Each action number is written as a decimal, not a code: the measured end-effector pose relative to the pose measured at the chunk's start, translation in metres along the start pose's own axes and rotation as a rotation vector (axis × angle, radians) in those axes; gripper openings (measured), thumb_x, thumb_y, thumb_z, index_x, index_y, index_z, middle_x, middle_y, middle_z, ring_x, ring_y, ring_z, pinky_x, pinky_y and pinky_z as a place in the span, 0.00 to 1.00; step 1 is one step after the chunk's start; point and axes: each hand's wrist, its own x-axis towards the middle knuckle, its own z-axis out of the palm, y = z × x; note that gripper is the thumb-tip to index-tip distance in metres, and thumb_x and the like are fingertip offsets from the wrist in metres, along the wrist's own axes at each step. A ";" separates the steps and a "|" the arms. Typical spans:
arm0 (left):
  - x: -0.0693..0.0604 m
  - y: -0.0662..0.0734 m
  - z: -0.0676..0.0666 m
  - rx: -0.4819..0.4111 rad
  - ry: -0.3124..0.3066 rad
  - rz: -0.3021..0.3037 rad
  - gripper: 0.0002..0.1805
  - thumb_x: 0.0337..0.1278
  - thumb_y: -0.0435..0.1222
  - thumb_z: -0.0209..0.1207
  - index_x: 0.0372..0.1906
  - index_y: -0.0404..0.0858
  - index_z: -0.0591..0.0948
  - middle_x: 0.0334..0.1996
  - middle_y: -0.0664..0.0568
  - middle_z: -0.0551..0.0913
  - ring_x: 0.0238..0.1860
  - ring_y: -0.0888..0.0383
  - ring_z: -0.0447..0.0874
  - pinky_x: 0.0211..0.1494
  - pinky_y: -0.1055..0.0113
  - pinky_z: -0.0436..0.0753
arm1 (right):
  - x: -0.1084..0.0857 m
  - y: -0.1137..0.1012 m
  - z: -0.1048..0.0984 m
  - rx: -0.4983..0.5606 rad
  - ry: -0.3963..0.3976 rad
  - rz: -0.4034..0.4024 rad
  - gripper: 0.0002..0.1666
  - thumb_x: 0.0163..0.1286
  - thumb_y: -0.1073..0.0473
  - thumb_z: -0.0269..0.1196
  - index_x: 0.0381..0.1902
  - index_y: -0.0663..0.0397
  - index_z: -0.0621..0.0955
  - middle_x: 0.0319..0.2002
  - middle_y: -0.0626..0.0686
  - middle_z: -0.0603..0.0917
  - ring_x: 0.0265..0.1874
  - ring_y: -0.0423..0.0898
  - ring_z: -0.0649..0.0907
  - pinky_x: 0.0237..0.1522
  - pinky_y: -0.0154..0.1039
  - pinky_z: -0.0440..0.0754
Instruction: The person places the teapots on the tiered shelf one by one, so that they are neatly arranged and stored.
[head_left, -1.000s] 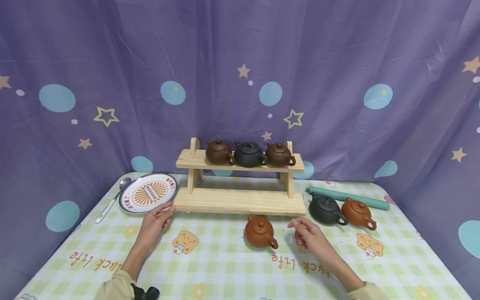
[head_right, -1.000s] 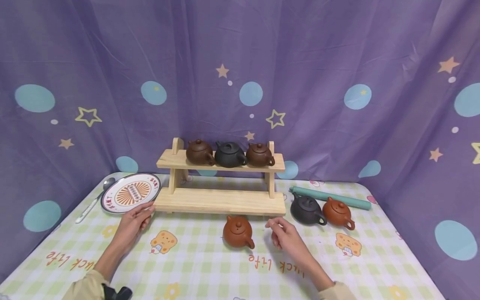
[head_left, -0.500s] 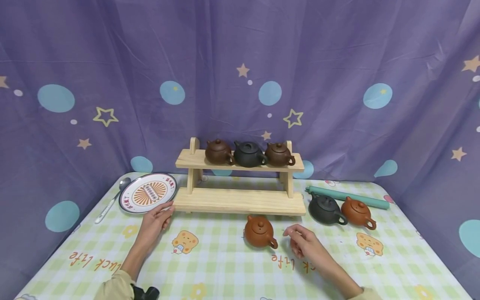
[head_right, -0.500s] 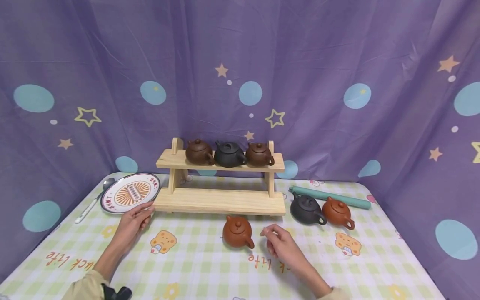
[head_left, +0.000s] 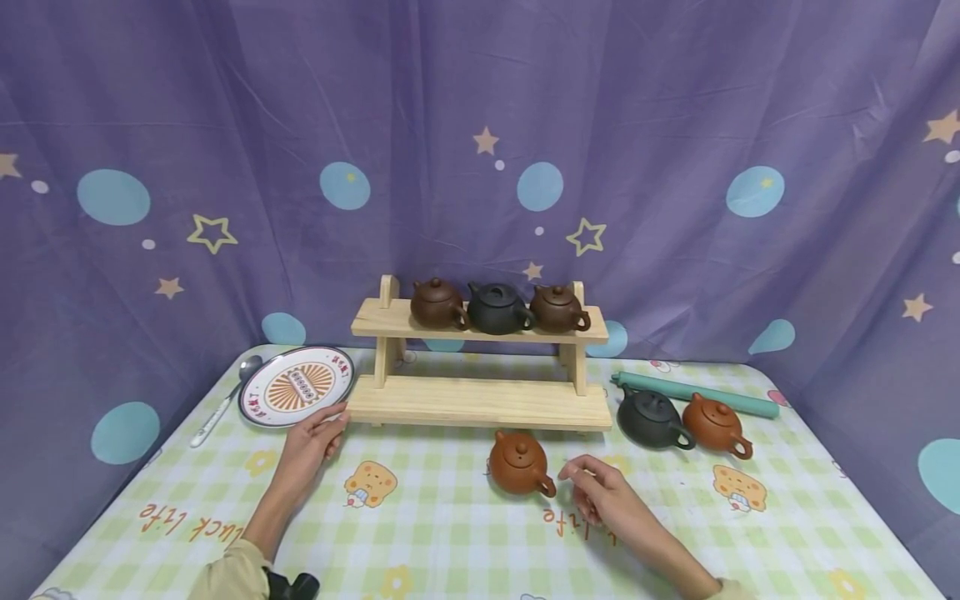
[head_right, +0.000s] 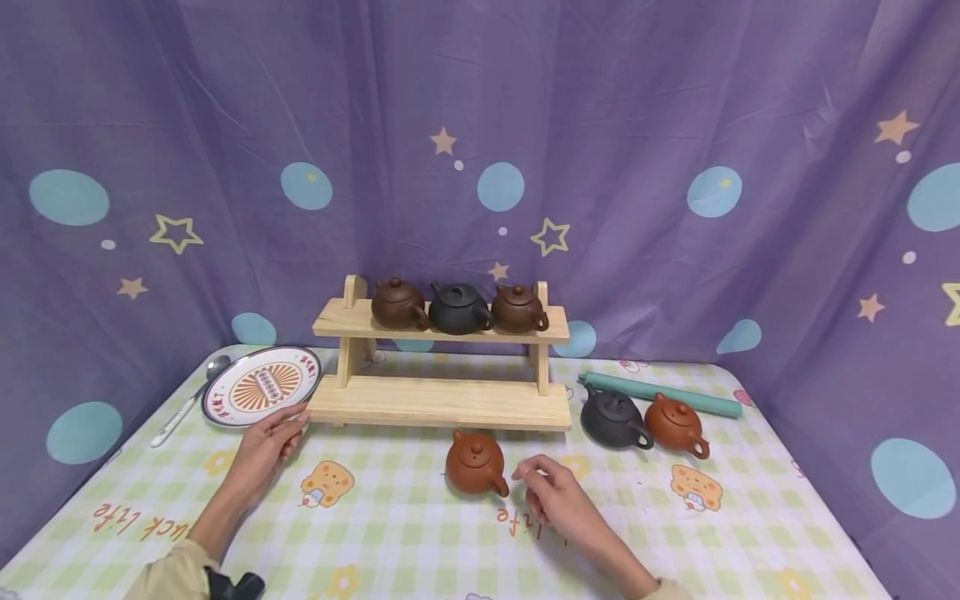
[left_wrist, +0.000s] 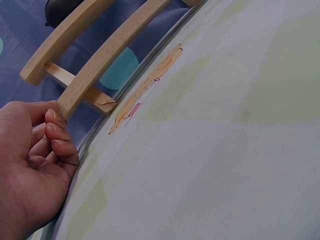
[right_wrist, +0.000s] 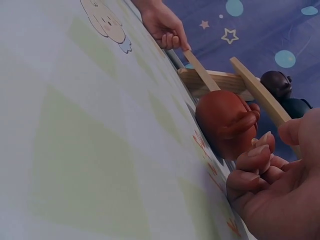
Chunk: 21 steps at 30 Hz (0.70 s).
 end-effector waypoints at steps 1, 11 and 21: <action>0.000 0.000 0.000 0.001 0.000 -0.003 0.25 0.79 0.37 0.55 0.72 0.30 0.70 0.29 0.56 0.79 0.27 0.66 0.70 0.28 0.75 0.71 | 0.000 0.000 0.000 -0.001 0.000 0.000 0.20 0.85 0.54 0.51 0.53 0.70 0.76 0.22 0.49 0.72 0.19 0.39 0.68 0.22 0.31 0.69; 0.001 0.001 0.000 0.003 0.001 -0.016 0.26 0.79 0.37 0.55 0.73 0.31 0.70 0.29 0.56 0.79 0.27 0.66 0.70 0.28 0.74 0.71 | 0.000 -0.001 0.005 0.002 -0.022 -0.006 0.18 0.84 0.56 0.51 0.52 0.68 0.77 0.21 0.49 0.72 0.18 0.39 0.69 0.21 0.31 0.68; 0.000 0.000 -0.001 -0.001 -0.001 -0.007 0.25 0.79 0.37 0.55 0.72 0.30 0.70 0.29 0.56 0.79 0.27 0.66 0.70 0.28 0.75 0.72 | 0.000 -0.001 0.009 0.013 -0.067 -0.017 0.21 0.85 0.51 0.52 0.53 0.67 0.76 0.20 0.50 0.71 0.17 0.40 0.68 0.21 0.33 0.69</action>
